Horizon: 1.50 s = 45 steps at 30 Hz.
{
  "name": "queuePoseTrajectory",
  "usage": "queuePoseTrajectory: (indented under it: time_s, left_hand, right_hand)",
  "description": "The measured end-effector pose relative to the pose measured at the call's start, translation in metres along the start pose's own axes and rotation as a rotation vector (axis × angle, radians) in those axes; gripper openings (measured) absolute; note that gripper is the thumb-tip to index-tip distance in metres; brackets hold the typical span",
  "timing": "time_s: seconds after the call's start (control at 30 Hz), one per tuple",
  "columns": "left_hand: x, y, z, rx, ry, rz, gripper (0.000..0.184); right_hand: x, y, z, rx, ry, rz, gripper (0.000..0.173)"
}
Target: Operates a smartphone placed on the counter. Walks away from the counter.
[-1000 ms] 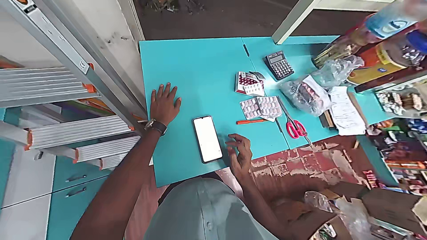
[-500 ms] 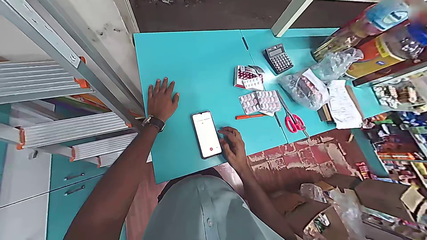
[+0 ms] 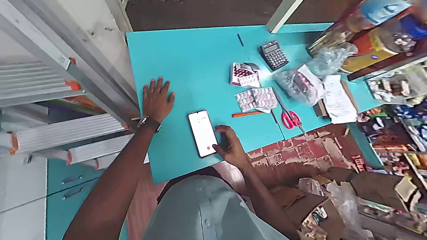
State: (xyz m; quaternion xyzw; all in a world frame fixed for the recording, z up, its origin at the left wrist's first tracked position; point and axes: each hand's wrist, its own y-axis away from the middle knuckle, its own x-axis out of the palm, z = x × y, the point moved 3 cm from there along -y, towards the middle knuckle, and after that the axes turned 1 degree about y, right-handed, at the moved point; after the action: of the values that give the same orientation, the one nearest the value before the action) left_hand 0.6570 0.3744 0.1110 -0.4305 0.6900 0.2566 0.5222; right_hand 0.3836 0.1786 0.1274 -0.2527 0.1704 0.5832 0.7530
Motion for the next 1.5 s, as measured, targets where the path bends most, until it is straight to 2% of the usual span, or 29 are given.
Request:
queuePoseTrajectory:
  time_s: [0.27,0.33,0.4,0.47,0.53,0.73,0.9,0.97,1.07,1.2,1.27,1.3,1.4,1.43,1.47,1.5]
  left_hand:
    - [-0.001,0.000,-0.003,0.076,0.040,-0.073,0.066]
    - [-0.001,0.001,0.000,0.067,0.030,-0.070,0.068]
    - [0.000,0.000,0.002,0.072,0.027,-0.095,0.068]
    - [0.000,0.000,-0.001,0.082,0.022,-0.100,0.067]
    - [0.000,0.001,-0.001,0.085,0.004,-0.100,0.067]
    - [0.003,0.001,-0.001,0.086,0.024,-0.120,0.065]
    - [-0.002,0.002,-0.003,0.086,0.028,-0.112,0.064]
    - [-0.002,0.003,-0.003,0.094,0.036,-0.128,0.065]
    - [0.001,0.004,-0.002,0.104,0.048,-0.126,0.066]
    - [0.003,0.007,0.000,0.096,0.027,-0.125,0.068]
    - [0.003,0.007,0.000,0.095,0.021,-0.124,0.069]
    - [0.003,0.006,-0.001,0.098,0.022,-0.119,0.070]
    - [-0.001,0.006,0.003,0.154,0.099,-0.176,0.066]
    - [-0.004,0.010,0.003,0.172,0.163,-0.226,0.060]
    - [-0.009,0.015,-0.001,0.164,0.226,-0.276,0.052]
    - [-0.015,0.019,-0.004,0.127,0.272,-0.313,0.046]
  right_hand:
    - [-0.007,0.003,-0.001,-0.093,-0.181,-0.167,0.029]
    - [-0.017,0.000,-0.003,-0.080,-0.037,-0.251,0.025]
    - [-0.046,-0.010,-0.009,0.029,0.283,-0.316,0.029]
    - [-0.077,-0.025,-0.021,0.181,0.567,-0.288,0.035]
    - [-0.094,-0.034,-0.033,0.272,0.717,-0.242,0.036]
    - [-0.095,-0.024,-0.039,0.248,0.726,-0.155,0.029]
    - [-0.089,-0.011,-0.032,0.182,0.730,-0.185,0.026]
    - [-0.089,0.003,-0.013,0.066,0.672,-0.320,0.023]
    - [-0.096,0.036,0.017,-0.014,0.380,-0.523,0.024]
    - [-0.107,0.077,0.026,0.007,-0.023,-0.661,0.030]
    - [-0.119,0.093,0.026,0.071,-0.187,-0.731,0.020]
    - [-0.125,0.100,0.023,0.106,-0.269,-0.752,0.020]
    - [-0.140,0.112,0.001,0.143,-0.484,-0.727,0.071]
    - [-0.145,0.114,-0.006,0.153,-0.516,-0.730,0.079]
    - [-0.152,0.114,-0.010,0.158,-0.518,-0.743,0.080]
    - [-0.159,0.115,-0.013,0.154,-0.516,-0.745,0.072]
